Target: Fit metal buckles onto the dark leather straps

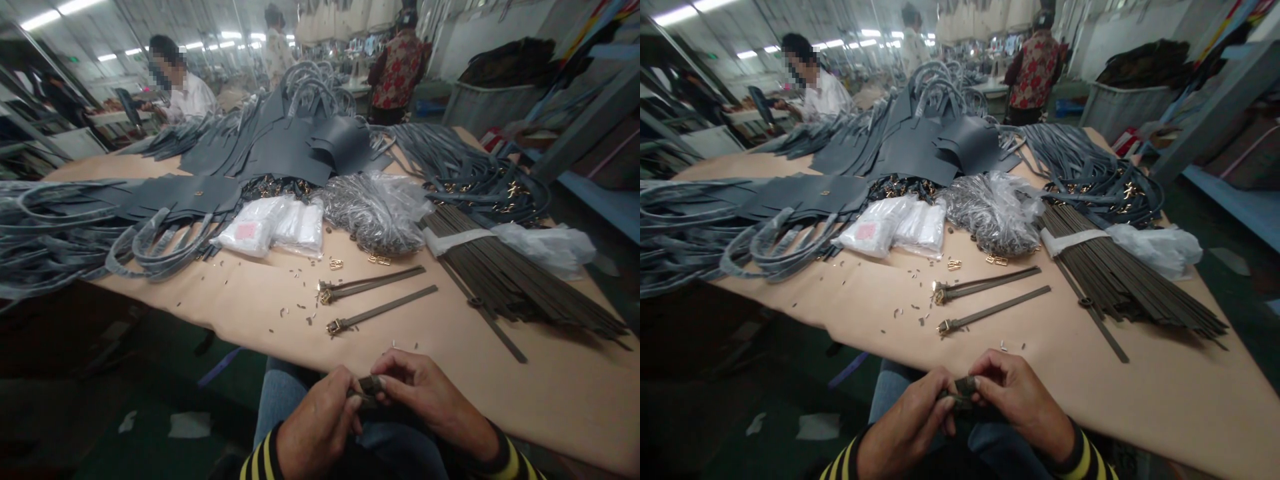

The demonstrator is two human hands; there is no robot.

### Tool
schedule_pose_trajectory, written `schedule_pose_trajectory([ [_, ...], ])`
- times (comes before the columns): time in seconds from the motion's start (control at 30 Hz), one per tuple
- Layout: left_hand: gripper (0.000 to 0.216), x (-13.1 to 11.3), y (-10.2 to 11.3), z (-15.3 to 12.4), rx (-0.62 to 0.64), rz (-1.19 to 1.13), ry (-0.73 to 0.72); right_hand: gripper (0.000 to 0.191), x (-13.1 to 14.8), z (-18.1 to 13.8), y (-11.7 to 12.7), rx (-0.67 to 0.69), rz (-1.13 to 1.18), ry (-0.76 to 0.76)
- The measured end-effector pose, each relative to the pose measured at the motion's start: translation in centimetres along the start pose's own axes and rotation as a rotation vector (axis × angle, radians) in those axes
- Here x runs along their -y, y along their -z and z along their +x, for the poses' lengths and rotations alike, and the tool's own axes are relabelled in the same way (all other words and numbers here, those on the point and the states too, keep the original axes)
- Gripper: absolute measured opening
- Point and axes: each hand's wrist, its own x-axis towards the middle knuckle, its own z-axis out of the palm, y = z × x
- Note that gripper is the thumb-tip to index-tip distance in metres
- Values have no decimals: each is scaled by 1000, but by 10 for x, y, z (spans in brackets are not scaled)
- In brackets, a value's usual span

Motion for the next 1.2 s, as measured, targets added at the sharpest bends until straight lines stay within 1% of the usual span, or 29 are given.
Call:
schedule_pose_trajectory([
  [0.13, 10, -3, -1, 2, 31, 61, 41, 9, 0, 1, -2, -12, -102, 12],
  [0.2, 8, -4, -2, 4, 43, 115, 85, 9, 2, 0, -5, -53, -227, 45],
  [0.3, 8, -7, -6, 6, 48, 172, 144, 14, 6, -2, -10, -148, -482, 154],
  [0.37, 9, -6, -8, 8, 35, 164, 136, 19, 10, -4, -12, -155, -573, 228],
  [0.5, 10, -1, -12, 8, -34, 113, 68, 21, 15, -8, -12, -115, -546, 299],
  [0.67, 12, 6, -15, 9, -96, 71, -45, 17, 13, -6, -10, -123, -531, 296],
  [0.83, 19, 3, -14, 12, -102, 1, -145, 6, 10, -5, -11, -208, -514, 170],
  [0.93, 20, 5, -15, 16, -98, -20, -237, 10, 12, -5, -10, -187, -544, 172],
  [1.03, 16, 8, -15, 20, -46, -17, -308, 9, 17, -6, -7, -154, -591, 178],
  [1.07, 16, 7, -14, 21, -26, 1, -307, 9, 19, -6, -5, -146, -603, 176],
  [1.13, 20, 3, -12, 22, 9, 60, -255, 10, 23, -7, -3, -136, -631, 184],
  [1.2, 24, -3, -9, 22, 35, 125, -192, 10, 26, -7, 0, -135, -662, 236],
])
